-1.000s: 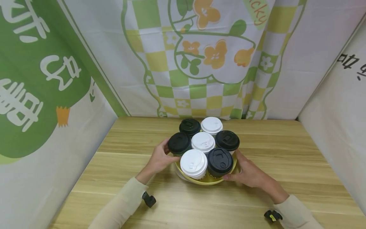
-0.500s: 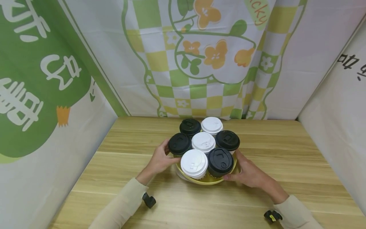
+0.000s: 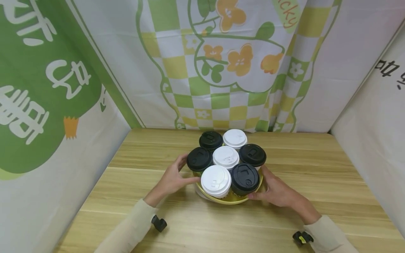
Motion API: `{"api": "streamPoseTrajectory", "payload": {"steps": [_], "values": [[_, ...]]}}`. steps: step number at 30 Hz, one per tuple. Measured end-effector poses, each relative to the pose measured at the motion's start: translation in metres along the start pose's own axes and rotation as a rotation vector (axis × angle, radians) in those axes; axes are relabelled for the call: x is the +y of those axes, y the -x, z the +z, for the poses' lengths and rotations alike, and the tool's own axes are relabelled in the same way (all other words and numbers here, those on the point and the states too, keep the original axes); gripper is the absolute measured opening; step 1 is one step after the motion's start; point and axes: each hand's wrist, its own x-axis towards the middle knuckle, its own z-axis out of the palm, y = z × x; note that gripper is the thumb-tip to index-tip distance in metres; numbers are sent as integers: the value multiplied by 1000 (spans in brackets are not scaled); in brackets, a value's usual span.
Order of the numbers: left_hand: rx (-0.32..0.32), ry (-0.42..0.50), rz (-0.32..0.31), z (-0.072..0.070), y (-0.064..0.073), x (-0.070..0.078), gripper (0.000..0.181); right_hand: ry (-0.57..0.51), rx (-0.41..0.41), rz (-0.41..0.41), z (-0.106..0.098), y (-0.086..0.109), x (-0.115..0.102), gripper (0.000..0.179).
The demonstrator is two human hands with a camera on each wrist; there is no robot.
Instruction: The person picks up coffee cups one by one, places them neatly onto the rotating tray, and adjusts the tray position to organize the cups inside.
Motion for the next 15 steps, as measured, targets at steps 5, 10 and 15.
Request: {"api": "streamPoseTrajectory", "payload": {"steps": [5,10,15], "values": [[-51,-207,-4,-16,13,-1,104,11,-27,-7,-5,2,0,141],[-59,-413,-50,-34,26,-2,108,72,-60,42,-20,7,-2,138],[-31,-545,-26,-51,33,-6,108,142,-93,152,-40,14,-3,136]]}}
